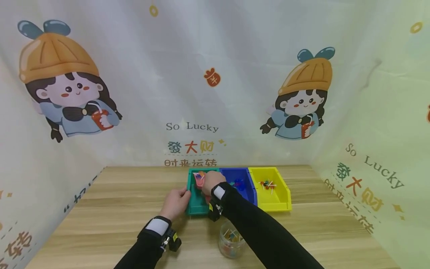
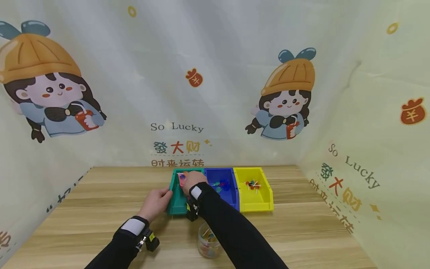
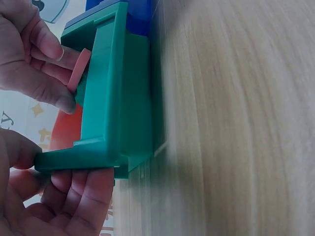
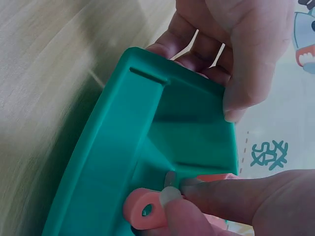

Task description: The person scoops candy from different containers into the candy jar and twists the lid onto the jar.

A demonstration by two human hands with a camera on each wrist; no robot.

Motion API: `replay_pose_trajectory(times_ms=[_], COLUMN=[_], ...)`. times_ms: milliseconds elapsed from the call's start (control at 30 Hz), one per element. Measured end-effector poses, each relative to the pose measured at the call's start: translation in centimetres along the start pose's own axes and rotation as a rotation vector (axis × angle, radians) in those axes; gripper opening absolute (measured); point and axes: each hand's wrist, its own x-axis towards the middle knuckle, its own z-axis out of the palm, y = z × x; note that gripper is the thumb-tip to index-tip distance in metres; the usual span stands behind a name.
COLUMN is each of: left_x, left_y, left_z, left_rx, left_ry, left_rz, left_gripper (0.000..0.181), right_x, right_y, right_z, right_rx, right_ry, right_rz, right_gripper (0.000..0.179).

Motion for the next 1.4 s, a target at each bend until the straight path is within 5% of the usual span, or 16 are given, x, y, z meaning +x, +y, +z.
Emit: replay_pose_trajectory(times_ms=[167,400,500,700,767,900,967,1100,1200,1400], left_x=[0.7,-3.2,-3.9,-4.0,-3.9,-4.0,-4.0,-4.1,-4.1,-4.2], left_y=[-1.5,6.6,8.1,8.2,8.3,8.6,8.7,8.7,8.8,8.7], left_z=[0.5,-2.4,-2.9,-2.9,-2.9,-3.0,-3.1,-3.1,-3.0,-2.9], left_rx=[0.013,-0.028,-0.01,0.001,-0.004,-0.014,-0.02,-0.015,-0.015,-0.019], left_ry=[-0.013,-0.025,-0.033,-0.041,-0.045,-0.055,-0.056,-0.056,-0.058,-0.053], left_rz=[0.0,-0.053,-0.085,-0.119,-0.122,-0.125,-0.13,-0.137,-0.144,-0.138], left_gripper=[0.043,0.043,0.043,0.044,0.044,0.045,0.046,0.046,0.046,0.047], right_x=[0.5,-1.1,-1.7,-2.0,-3.2,-8.7,-7.5,-8.2,-12.2,-14.2], right_y=[1.0,1.6,1.7,2.1,1.7,-0.1,0.8,0.9,-0.6,-0.6], right_z=[0.9,-0.5,-1.0,-1.4,-2.4,-7.6,-6.3,-7.5,-11.3,-12.5], right_rx=[0.047,0.109,0.12,0.176,0.214,0.247,0.243,0.258,0.301,0.324], right_ry=[0.047,0.049,0.045,0.028,0.029,0.033,0.079,0.046,0.016,0.046], right_rz=[0.017,0.014,0.01,0.026,0.021,0.026,-0.012,-0.006,0.023,0.036], right_gripper=[0.029,0.029,0.03,0.031,0.03,0.029,0.03,0.033,0.035,0.042])
